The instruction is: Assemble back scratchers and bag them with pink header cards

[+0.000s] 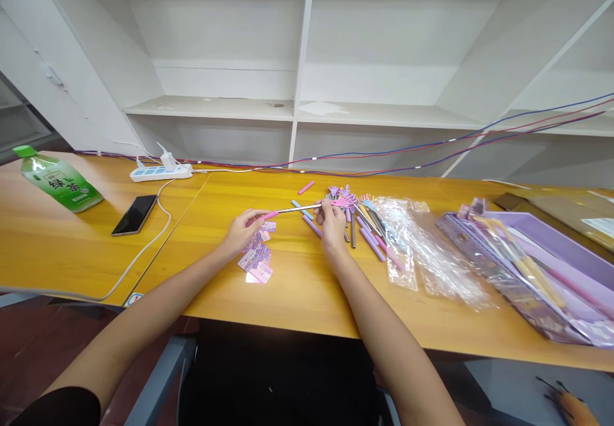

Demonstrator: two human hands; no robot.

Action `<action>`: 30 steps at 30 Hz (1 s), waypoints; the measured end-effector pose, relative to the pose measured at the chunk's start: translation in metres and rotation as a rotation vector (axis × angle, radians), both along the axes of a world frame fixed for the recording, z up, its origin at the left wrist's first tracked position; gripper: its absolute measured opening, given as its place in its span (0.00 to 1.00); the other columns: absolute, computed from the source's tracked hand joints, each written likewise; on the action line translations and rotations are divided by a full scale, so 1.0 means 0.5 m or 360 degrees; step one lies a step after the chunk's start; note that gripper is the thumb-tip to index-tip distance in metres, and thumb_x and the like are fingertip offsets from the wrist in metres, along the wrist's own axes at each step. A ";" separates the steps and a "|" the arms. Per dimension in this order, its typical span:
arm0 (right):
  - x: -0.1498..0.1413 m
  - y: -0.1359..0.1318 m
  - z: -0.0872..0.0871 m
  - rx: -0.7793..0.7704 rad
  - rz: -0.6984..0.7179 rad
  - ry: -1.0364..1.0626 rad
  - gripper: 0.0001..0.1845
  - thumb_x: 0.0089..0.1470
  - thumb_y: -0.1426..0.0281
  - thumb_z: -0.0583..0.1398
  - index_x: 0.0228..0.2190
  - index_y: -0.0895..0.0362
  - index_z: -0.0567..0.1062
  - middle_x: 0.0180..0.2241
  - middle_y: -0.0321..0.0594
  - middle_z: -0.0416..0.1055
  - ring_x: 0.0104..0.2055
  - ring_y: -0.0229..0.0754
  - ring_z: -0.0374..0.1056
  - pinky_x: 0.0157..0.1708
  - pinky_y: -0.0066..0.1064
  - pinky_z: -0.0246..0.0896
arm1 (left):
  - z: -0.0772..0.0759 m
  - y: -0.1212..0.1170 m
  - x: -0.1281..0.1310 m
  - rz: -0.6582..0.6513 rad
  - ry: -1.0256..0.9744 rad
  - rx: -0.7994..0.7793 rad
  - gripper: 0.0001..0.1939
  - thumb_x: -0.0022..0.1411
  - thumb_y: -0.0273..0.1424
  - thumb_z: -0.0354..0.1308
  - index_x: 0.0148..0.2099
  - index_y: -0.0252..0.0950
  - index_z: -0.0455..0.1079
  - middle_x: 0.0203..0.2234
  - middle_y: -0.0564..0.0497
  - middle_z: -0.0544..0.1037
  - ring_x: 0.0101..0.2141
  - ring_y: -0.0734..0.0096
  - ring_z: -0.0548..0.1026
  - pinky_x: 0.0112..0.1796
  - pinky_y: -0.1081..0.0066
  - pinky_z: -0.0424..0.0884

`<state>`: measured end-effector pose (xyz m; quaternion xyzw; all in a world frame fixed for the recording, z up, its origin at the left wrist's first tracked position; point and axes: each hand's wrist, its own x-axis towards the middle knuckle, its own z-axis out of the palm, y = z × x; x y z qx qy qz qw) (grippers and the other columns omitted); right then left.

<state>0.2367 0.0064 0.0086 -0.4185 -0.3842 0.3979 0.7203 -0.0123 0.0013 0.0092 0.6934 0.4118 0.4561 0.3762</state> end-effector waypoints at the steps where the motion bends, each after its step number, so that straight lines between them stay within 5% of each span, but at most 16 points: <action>1: 0.001 0.000 -0.001 0.0001 0.0007 -0.0008 0.26 0.50 0.46 0.70 0.30 0.56 0.77 0.24 0.32 0.67 0.22 0.31 0.51 0.20 0.25 0.50 | 0.003 -0.003 0.000 0.0030 0.0057 0.0041 0.15 0.69 0.34 0.58 0.54 0.39 0.81 0.47 0.46 0.81 0.47 0.63 0.77 0.50 0.67 0.69; 15: 0.007 -0.001 -0.011 0.0066 0.0283 -0.0095 0.23 0.54 0.45 0.68 0.31 0.52 0.75 0.23 0.32 0.65 0.21 0.33 0.56 0.23 0.30 0.57 | 0.015 -0.017 -0.002 0.0122 0.0240 0.0277 0.13 0.65 0.30 0.61 0.48 0.40 0.83 0.38 0.50 0.79 0.37 0.68 0.76 0.38 0.70 0.69; 21: 0.027 0.013 -0.001 -0.0028 0.0470 -0.0107 0.22 0.52 0.47 0.70 0.34 0.52 0.79 0.28 0.36 0.72 0.23 0.35 0.59 0.26 0.33 0.64 | 0.024 0.010 -0.024 0.0158 0.0199 0.0324 0.11 0.63 0.31 0.63 0.46 0.40 0.83 0.37 0.50 0.79 0.37 0.68 0.76 0.39 0.70 0.69; 26: 0.103 0.037 0.008 -0.0047 0.0294 0.0054 0.24 0.47 0.48 0.72 0.34 0.52 0.75 0.29 0.34 0.72 0.23 0.33 0.59 0.21 0.28 0.58 | 0.038 0.034 -0.045 0.0252 0.0179 0.0331 0.09 0.63 0.33 0.65 0.44 0.40 0.84 0.35 0.50 0.79 0.36 0.69 0.75 0.38 0.69 0.69; 30: 0.131 0.033 -0.001 -0.0010 0.0152 -0.0414 0.23 0.50 0.49 0.72 0.37 0.52 0.76 0.27 0.32 0.71 0.23 0.35 0.62 0.21 0.28 0.59 | 0.033 0.039 -0.047 0.0244 0.0224 0.0334 0.08 0.61 0.33 0.64 0.41 0.40 0.83 0.35 0.50 0.79 0.35 0.68 0.74 0.39 0.68 0.70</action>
